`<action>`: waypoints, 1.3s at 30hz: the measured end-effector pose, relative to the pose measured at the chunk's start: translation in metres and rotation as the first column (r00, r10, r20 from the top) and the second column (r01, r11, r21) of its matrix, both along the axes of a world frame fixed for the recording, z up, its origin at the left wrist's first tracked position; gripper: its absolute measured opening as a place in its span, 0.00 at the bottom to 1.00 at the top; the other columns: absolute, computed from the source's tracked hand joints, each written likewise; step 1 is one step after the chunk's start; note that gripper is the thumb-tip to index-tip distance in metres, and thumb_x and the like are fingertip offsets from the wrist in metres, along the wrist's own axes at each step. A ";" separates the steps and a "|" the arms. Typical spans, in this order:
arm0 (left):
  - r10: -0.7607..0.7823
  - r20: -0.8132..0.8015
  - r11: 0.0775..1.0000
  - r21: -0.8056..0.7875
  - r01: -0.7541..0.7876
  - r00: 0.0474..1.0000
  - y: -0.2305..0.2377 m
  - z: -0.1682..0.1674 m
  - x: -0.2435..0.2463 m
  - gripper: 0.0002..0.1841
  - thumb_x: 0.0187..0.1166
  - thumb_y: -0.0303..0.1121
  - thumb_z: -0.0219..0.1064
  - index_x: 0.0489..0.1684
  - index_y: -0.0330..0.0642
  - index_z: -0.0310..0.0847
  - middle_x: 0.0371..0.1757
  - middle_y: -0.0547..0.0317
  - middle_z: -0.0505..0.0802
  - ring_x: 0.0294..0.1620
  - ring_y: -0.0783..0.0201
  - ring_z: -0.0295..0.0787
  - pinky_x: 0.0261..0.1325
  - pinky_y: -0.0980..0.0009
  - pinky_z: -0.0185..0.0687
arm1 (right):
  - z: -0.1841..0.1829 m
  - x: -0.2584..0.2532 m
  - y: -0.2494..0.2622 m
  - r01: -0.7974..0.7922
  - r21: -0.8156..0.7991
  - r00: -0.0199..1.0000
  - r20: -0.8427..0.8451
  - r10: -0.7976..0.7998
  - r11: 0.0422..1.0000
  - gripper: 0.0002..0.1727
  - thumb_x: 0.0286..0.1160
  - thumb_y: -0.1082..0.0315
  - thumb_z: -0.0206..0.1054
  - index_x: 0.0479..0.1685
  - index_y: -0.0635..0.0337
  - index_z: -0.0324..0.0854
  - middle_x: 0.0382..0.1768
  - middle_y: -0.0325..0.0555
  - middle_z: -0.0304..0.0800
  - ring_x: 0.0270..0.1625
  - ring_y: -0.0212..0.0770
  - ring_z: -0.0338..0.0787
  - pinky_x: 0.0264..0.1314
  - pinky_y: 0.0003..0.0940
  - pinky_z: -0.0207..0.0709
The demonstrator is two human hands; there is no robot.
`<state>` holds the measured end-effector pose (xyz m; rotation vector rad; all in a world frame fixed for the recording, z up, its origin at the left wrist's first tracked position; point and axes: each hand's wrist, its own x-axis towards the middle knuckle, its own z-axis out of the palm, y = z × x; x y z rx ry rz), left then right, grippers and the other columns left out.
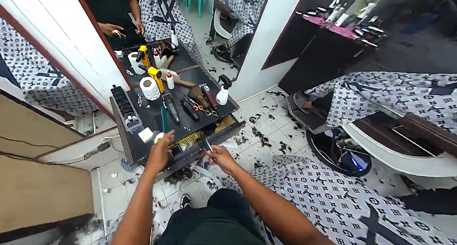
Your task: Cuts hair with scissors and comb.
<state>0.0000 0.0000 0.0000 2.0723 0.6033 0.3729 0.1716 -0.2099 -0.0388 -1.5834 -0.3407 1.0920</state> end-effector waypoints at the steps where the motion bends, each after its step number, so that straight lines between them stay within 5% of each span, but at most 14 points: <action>1: -0.033 -0.072 0.994 0.100 0.040 0.997 0.018 0.001 0.024 0.22 0.91 0.24 0.49 0.80 0.39 0.74 0.70 0.41 0.88 0.65 0.47 0.90 0.63 0.48 0.87 | 0.006 0.012 0.027 -0.008 -0.004 1.000 0.009 0.008 1.000 0.18 0.89 0.72 0.57 0.71 0.72 0.71 0.34 0.43 0.84 0.27 0.30 0.80 0.32 0.26 0.77; 5: 0.097 -0.213 0.924 0.381 -0.008 0.972 0.085 -0.001 0.090 0.18 0.93 0.31 0.52 0.74 0.45 0.83 0.62 0.36 0.92 0.60 0.32 0.90 0.64 0.30 0.78 | 0.013 0.046 0.108 -0.057 -0.028 0.997 0.044 0.058 0.998 0.19 0.92 0.70 0.55 0.75 0.70 0.69 0.39 0.46 0.85 0.32 0.31 0.83 0.39 0.27 0.79; 9: 0.210 -0.382 0.911 0.410 -0.038 0.900 0.120 0.001 0.114 0.19 0.91 0.32 0.54 0.77 0.51 0.81 0.61 0.34 0.92 0.61 0.30 0.88 0.61 0.28 0.78 | 0.022 0.076 0.132 -0.305 -0.166 0.902 0.266 0.340 0.938 0.30 0.90 0.63 0.58 0.88 0.66 0.62 0.72 0.62 0.81 0.69 0.51 0.86 0.73 0.46 0.78; 13: 0.278 -0.371 0.889 0.448 -0.092 0.886 0.114 0.003 0.108 0.22 0.83 0.28 0.65 0.77 0.46 0.80 0.73 0.38 0.85 0.73 0.34 0.82 0.69 0.33 0.77 | 0.022 0.104 0.099 -0.239 -0.183 0.784 0.544 0.300 0.954 0.21 0.89 0.64 0.58 0.72 0.67 0.81 0.67 0.59 0.87 0.68 0.48 0.88 0.77 0.42 0.76; 17: 0.355 -0.573 0.911 0.389 -0.135 0.739 0.084 0.008 0.110 0.23 0.86 0.43 0.64 0.72 0.36 0.80 0.72 0.30 0.83 0.69 0.32 0.84 0.68 0.35 0.78 | -0.001 0.139 0.066 -0.208 -0.258 0.494 0.805 0.329 0.943 0.18 0.87 0.69 0.56 0.65 0.66 0.86 0.67 0.59 0.87 0.74 0.55 0.84 0.81 0.47 0.72; 20: 0.374 -0.648 0.916 0.371 -0.154 0.664 0.083 0.000 0.125 0.27 0.86 0.45 0.65 0.78 0.38 0.76 0.76 0.32 0.80 0.68 0.33 0.85 0.69 0.37 0.79 | -0.011 0.153 0.074 -0.293 -0.453 0.249 0.815 0.524 0.842 0.24 0.88 0.65 0.56 0.79 0.61 0.76 0.81 0.57 0.75 0.85 0.58 0.71 0.86 0.56 0.63; 22: 0.389 -0.646 0.915 0.354 -0.194 0.657 0.088 -0.008 0.131 0.25 0.86 0.44 0.66 0.76 0.37 0.77 0.74 0.31 0.81 0.69 0.33 0.84 0.70 0.37 0.78 | -0.013 0.149 0.082 -0.285 -0.540 0.180 0.782 0.597 0.792 0.25 0.83 0.69 0.57 0.79 0.62 0.75 0.84 0.55 0.72 0.88 0.58 0.67 0.84 0.58 0.62; 27: 0.364 -0.670 0.929 0.209 -0.307 0.647 0.097 -0.013 0.129 0.25 0.81 0.42 0.71 0.67 0.30 0.81 0.63 0.30 0.89 0.69 0.33 0.84 0.71 0.34 0.75 | -0.022 0.135 0.071 -0.246 -0.490 0.199 0.819 0.539 0.836 0.27 0.72 0.80 0.60 0.74 0.61 0.79 0.79 0.57 0.77 0.83 0.61 0.73 0.79 0.62 0.68; 31: 0.266 -0.689 0.962 0.152 -0.225 0.674 0.112 -0.006 0.133 0.23 0.78 0.43 0.74 0.54 0.26 0.86 0.57 0.25 0.90 0.64 0.29 0.85 0.67 0.30 0.76 | -0.017 0.131 0.067 -0.130 -0.435 0.245 0.856 0.454 0.891 0.29 0.73 0.82 0.61 0.77 0.63 0.77 0.78 0.61 0.78 0.82 0.64 0.74 0.79 0.64 0.68; 35: 0.335 -0.678 0.933 0.334 -0.132 0.654 0.108 0.028 0.130 0.21 0.84 0.41 0.64 0.65 0.33 0.83 0.68 0.29 0.86 0.69 0.32 0.84 0.66 0.32 0.78 | -0.013 0.127 0.070 -0.072 -0.473 0.212 0.853 0.477 0.878 0.23 0.73 0.83 0.61 0.70 0.66 0.80 0.73 0.63 0.80 0.75 0.66 0.79 0.72 0.64 0.73; 37: 0.339 -0.594 0.911 0.402 -0.097 0.730 0.103 0.048 0.116 0.23 0.89 0.38 0.60 0.76 0.32 0.76 0.76 0.28 0.79 0.71 0.30 0.82 0.68 0.33 0.78 | -0.011 0.120 0.070 -0.059 -0.499 0.226 0.837 0.499 0.865 0.20 0.73 0.83 0.61 0.65 0.66 0.81 0.70 0.65 0.81 0.74 0.68 0.79 0.71 0.66 0.72; 39: 0.267 -0.449 0.912 0.403 -0.073 0.853 0.096 0.067 0.099 0.23 0.90 0.34 0.58 0.77 0.27 0.70 0.71 0.25 0.81 0.68 0.29 0.83 0.70 0.33 0.77 | -0.003 0.117 0.070 -0.044 -0.543 0.278 0.799 0.533 0.838 0.20 0.75 0.83 0.59 0.65 0.64 0.81 0.70 0.66 0.81 0.72 0.71 0.78 0.68 0.70 0.70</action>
